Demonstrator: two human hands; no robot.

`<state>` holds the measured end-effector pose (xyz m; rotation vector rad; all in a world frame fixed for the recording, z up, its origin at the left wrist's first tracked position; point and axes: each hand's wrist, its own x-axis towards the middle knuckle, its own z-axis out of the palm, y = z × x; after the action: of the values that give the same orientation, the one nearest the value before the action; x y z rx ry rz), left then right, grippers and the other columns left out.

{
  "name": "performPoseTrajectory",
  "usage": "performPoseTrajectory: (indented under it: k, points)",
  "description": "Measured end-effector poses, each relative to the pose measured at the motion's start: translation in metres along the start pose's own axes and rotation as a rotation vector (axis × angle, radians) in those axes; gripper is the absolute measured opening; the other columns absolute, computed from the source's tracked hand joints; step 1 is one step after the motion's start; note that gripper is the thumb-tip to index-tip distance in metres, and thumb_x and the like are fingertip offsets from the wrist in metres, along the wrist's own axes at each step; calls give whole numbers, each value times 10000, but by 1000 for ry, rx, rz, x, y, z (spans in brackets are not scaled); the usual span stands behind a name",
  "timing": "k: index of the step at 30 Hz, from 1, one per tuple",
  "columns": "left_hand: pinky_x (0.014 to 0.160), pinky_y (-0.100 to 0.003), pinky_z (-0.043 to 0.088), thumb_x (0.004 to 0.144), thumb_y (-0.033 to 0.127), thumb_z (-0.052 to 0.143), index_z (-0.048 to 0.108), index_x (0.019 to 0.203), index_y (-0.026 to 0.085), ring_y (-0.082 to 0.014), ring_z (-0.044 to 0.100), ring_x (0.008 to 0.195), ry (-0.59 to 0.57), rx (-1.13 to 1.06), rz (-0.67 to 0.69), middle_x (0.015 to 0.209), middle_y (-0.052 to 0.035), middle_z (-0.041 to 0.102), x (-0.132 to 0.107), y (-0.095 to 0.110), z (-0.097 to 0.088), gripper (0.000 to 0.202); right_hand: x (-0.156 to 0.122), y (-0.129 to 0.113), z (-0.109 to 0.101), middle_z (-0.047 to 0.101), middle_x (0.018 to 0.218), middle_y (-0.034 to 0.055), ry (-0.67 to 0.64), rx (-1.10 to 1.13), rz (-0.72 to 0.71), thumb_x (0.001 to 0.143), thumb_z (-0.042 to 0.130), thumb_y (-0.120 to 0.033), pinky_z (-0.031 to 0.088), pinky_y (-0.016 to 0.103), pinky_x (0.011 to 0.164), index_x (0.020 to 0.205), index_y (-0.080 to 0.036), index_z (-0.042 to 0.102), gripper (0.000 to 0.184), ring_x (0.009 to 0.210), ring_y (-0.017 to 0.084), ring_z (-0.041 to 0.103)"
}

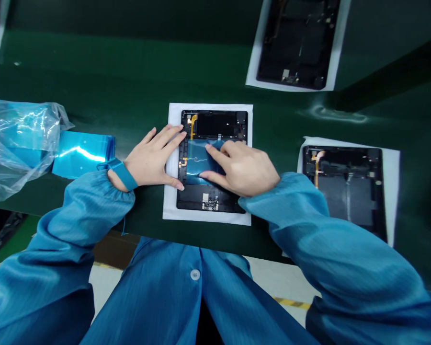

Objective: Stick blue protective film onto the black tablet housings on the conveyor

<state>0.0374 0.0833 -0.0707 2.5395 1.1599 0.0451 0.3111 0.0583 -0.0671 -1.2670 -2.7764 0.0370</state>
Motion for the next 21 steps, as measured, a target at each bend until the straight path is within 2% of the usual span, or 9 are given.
performPoseTrajectory:
  k: [3,5,7,9,11,14,17,21]
  points:
    - [1260,-639,161,715,930,544,215,1609,87,-435,210,1550,-3,-3,4,1667,-242,224,0,-1,0,1272,-11,-12,0,668,965,159,6,46,-175,976,355,-715,368,353,674,1335,-36,641,819,800,241,546]
    - [1259,-645,154,716,931,541,210,1610,90,-442,206,1550,-8,-7,5,1668,-242,219,0,-1,0,1272,-19,-19,0,663,925,130,36,100,-279,964,389,-722,372,347,680,1286,-64,678,786,772,221,532]
    - [1259,-650,148,712,936,538,205,1611,89,-449,202,1548,-12,-13,5,1668,-245,216,0,-1,0,1279,-25,-17,-1,660,921,113,65,135,-319,975,413,-690,381,344,690,1257,-110,703,707,777,217,532]
    - [1259,-652,144,700,948,532,198,1613,87,-453,199,1548,-14,-18,0,1668,-248,213,0,-1,-1,1299,-27,-6,-1,664,950,122,79,122,-242,995,403,-649,401,349,702,1287,-121,691,668,803,227,544]
    - [1260,-653,137,678,963,530,181,1618,88,-451,189,1551,-25,-17,-4,1672,-243,202,0,-1,-1,1331,-26,10,-1,666,990,149,76,66,-70,1004,372,-638,428,362,720,1329,-95,663,696,845,248,560]
    - [1266,-648,126,646,977,537,149,1625,101,-441,162,1561,-49,-10,-15,1686,-222,172,0,-2,-3,1370,-22,34,1,656,1026,171,38,-3,123,989,321,-694,440,372,705,1349,-90,653,777,876,272,572]
    - [1273,-631,118,660,975,529,135,1628,103,-425,147,1569,-62,9,-31,1691,-214,161,1,-2,-4,1361,-23,44,2,648,1017,173,-6,-21,117,963,287,-753,426,368,677,1381,-94,629,853,852,272,571]
    - [1281,-609,118,682,959,535,131,1629,108,-406,142,1574,-78,30,-38,1695,-206,155,0,-1,-3,1336,-40,34,-4,650,939,163,-46,-35,-41,948,301,-772,414,363,664,1319,-76,664,868,785,251,556]
